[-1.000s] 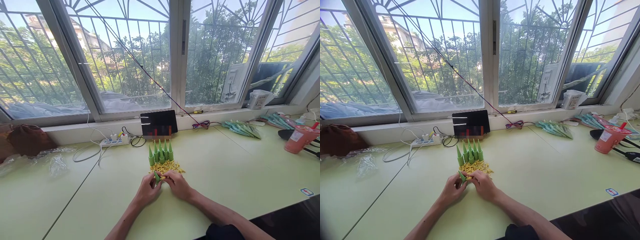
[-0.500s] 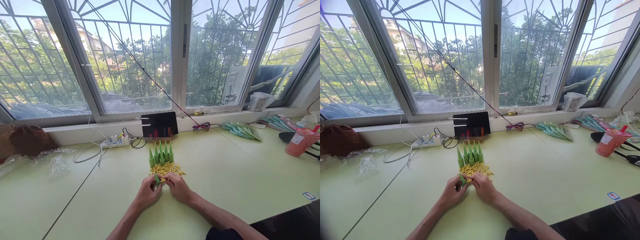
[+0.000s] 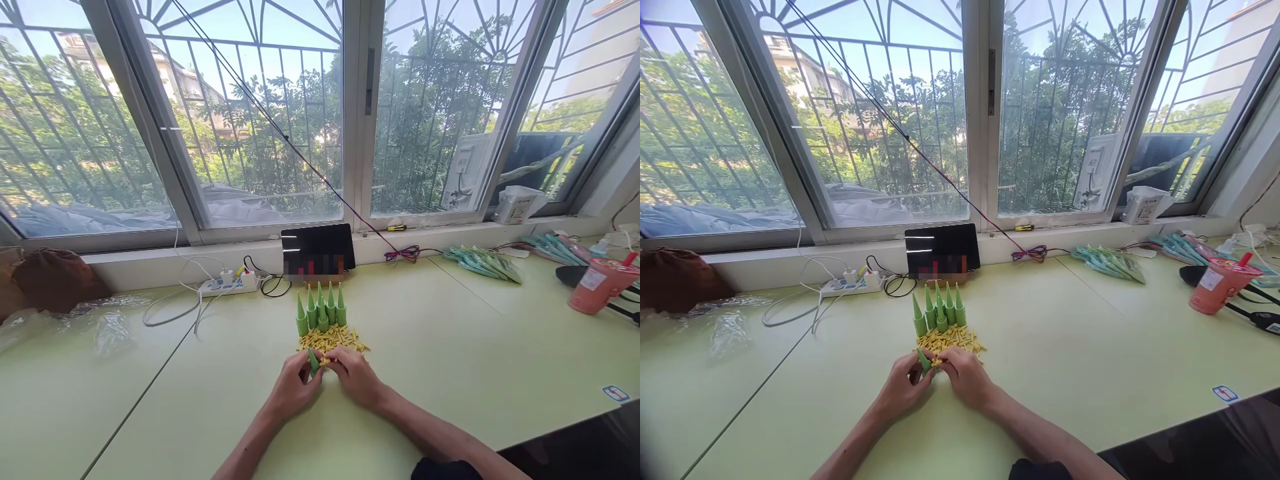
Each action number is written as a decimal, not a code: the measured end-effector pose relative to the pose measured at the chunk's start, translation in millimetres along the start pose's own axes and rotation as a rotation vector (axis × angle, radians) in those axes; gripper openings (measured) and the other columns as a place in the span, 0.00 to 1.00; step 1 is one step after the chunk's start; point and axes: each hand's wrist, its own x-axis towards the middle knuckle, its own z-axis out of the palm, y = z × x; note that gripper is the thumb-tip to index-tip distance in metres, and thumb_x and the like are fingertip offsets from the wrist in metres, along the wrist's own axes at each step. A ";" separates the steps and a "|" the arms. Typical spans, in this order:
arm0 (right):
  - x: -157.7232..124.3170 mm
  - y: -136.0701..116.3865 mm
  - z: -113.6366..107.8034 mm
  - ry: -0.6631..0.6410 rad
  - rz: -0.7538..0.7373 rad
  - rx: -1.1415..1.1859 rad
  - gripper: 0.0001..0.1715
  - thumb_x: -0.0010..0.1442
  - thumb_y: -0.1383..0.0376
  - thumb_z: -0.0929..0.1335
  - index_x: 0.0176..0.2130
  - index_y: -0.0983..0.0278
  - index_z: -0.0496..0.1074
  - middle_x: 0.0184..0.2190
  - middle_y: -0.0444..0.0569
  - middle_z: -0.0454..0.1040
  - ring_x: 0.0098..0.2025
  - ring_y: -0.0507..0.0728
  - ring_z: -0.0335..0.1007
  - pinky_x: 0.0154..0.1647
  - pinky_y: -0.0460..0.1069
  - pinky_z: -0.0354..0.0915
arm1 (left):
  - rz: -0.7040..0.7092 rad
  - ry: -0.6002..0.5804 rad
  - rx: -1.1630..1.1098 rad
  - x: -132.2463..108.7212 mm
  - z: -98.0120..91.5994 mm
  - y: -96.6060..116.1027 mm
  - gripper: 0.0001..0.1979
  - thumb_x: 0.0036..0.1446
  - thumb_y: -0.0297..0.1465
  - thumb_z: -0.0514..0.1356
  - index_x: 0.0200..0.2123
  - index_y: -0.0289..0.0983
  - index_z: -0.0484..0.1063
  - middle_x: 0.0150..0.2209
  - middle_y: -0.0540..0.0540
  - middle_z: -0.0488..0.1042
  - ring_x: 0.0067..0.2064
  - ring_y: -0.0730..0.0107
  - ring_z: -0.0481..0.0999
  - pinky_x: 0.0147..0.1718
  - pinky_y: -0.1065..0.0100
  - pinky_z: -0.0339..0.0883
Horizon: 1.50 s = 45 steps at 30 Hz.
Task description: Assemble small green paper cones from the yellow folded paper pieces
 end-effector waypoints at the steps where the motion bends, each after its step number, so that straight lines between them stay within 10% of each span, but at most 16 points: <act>1: 0.0 0.3 0.2 0.000 0.003 0.004 0.08 0.70 0.67 0.66 0.43 0.60 0.76 0.37 0.49 0.78 0.39 0.58 0.76 0.40 0.50 0.70 | -0.001 -0.003 0.003 0.2 -0.3 0.6 0.05 0.56 0.29 0.61 0.36 0.36 0.75 0.21 0.55 0.63 0.21 0.76 0.59 0.21 0.74 0.55; 45: 0.6 -4.0 -4.1 -0.054 0.058 -0.008 0.07 0.65 0.72 0.67 0.37 0.62 0.73 0.35 0.48 0.78 0.37 0.58 0.74 0.39 0.49 0.66 | -0.009 -0.057 0.090 -1.3 -0.5 5.6 0.03 0.57 0.28 0.58 0.33 0.37 0.72 0.22 0.56 0.59 0.23 0.75 0.57 0.23 0.73 0.54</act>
